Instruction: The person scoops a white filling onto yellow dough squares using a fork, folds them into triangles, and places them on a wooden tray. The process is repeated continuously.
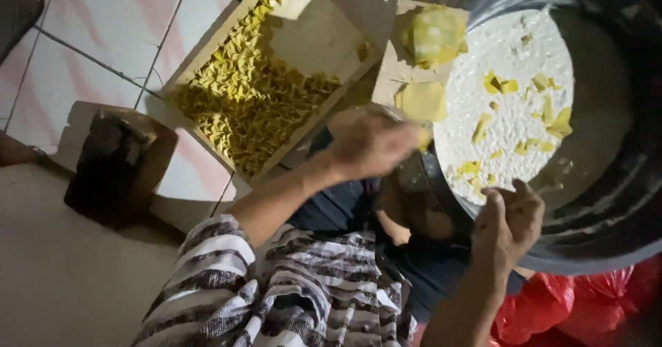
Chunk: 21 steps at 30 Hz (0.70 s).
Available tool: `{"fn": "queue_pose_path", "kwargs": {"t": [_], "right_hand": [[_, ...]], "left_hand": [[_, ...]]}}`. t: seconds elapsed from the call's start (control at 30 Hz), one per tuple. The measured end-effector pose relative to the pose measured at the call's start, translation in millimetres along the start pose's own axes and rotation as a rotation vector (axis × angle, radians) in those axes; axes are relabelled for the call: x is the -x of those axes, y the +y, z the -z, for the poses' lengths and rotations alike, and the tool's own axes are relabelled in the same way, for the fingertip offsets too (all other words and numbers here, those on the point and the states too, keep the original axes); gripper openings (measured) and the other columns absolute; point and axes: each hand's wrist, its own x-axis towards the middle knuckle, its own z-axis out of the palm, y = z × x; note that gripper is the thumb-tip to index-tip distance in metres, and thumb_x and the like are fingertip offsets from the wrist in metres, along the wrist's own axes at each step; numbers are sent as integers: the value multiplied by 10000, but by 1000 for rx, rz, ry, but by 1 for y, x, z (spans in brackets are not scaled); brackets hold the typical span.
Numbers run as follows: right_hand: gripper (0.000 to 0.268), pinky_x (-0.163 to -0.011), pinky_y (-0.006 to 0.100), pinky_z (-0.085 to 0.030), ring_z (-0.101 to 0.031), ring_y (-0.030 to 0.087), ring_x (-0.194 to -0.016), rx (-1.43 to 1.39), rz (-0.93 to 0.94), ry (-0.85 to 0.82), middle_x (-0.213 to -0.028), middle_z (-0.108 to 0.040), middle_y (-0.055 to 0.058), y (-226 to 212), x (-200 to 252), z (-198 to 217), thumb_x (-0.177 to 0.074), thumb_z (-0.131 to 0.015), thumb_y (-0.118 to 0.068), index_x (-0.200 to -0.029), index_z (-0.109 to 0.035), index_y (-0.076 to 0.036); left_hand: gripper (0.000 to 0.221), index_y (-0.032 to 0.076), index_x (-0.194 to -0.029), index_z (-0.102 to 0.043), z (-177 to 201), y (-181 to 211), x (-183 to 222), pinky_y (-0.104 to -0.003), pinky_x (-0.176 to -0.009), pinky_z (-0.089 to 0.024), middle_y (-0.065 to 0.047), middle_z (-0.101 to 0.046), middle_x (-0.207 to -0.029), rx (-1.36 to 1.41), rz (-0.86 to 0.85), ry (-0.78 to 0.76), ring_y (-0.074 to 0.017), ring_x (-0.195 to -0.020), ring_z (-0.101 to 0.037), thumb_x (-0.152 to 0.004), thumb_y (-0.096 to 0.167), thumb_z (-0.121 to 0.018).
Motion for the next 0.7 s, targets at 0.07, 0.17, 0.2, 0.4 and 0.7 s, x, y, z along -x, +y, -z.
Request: {"fn": "queue_pose_path", "kwargs": {"t": [0.07,0.17,0.2,0.4,0.7], "right_hand": [[236,-515,227,-330,-490,81,-588,84,-54,57,-940,-665,155,18,2,8,-1081,-656,19,-1267,-541,-72],[259,-601,270,-437,-532,116,-677,283,-66,151,-912,-639,96,34,5,12,-1069,-684,26,-1292,-587,-64],[264,-607,299,-457,-538,147,-682,394,-23,187,-918,-635,115,38,7,11,-1046,-706,61,-1271,-609,-36],[306,-798,355,-530,-621,249,-948,329,148,243,-1086,-651,200,78,9,22,-1049,-622,219,-1288,-597,29],[272,-756,348,-622,-679,225,-862,364,81,218,-1101,-662,186,54,10,9,-1080,-581,239,-1269,-568,44]], "left_hand": [[64,194,-945,-668,67,-33,-15,-328,-460,-506,-18,-666,-698,17,140,-28,-200,-561,-636,-950,255,-688],[95,116,-1044,-674,122,-114,-16,-258,-426,-469,-63,-726,-846,-55,397,-42,-139,-565,-603,-1030,207,-651],[73,131,-1044,-686,133,-146,-14,-214,-372,-423,-75,-763,-893,-149,510,-27,-99,-523,-588,-1040,188,-640],[90,92,-945,-697,166,-278,2,-316,-566,-519,-53,-749,-846,-199,630,168,-165,-703,-669,-928,23,-642],[222,173,-845,-598,99,-362,50,-401,-500,-419,-53,-674,-790,-350,817,-316,-249,-626,-595,-1027,46,-610]]}}
